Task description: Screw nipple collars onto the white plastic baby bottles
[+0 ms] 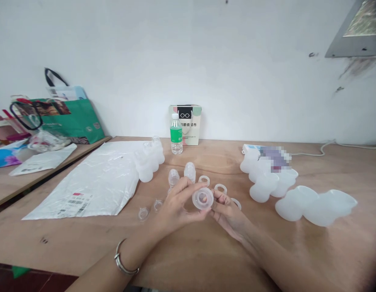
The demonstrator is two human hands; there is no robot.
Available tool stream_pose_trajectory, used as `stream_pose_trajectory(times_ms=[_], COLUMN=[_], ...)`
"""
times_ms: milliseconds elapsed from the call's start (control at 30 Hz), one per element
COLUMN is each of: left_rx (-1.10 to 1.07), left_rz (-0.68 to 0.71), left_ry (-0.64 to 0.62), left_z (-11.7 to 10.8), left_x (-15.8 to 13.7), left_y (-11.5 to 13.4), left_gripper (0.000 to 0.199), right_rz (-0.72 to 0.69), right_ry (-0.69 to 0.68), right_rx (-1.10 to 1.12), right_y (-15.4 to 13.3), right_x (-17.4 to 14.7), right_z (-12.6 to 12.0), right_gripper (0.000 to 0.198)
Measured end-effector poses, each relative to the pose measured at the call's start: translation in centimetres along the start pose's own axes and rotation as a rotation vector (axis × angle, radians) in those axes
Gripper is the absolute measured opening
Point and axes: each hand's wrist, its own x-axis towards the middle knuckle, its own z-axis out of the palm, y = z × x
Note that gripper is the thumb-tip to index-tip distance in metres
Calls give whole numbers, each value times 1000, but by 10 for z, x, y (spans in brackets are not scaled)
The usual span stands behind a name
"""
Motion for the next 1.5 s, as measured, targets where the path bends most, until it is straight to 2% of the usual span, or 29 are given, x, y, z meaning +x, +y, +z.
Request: stream_pose_trajectory(times_ms=[133,333,433,567,733,933,1033,1167,1267,1333,1433,1500], left_rx=[35,-5,-28,-17,-1,2,-2,-3,-16,8,127,245], left_rz=[33,48,61,79,52,39,-4,-70,-52,-69,-193,-273], left_ry=[71,7,16,89,158,72,6,-100,-166,-94,90,86], left_z=[1,-2,-2,2,3,1,3,6,0,-8,-21,-25], left_x=[0,0,-1,-1,0,2,1,-1,3,8,16,17], left_y=[1,14,13,4,0,11,9,2,-4,-10,-31,-49], left_gripper=[42,40,43,42,39,35,37,40,55,62,37,33], right_rz=[-17,21,44,55,6,-1,27,119,104,101,118,132], right_ry=[1,46,45,12,16,33,8,-54,-40,4,35,15], right_rx=[-32,-37,-20,15,-6,22,127,266,247,231,220,227], right_y=[-1,-5,-3,0,-1,-2,-2,-4,-5,-6,-9,-10], right_x=[-1,2,3,2,2,3,2,0,-1,-1,-1,0], right_z=[1,1,0,-1,-2,-11,-13,-7,-4,-4,-5,-5], right_gripper=[26,28,29,27,26,21,12,19,18,18,21,25])
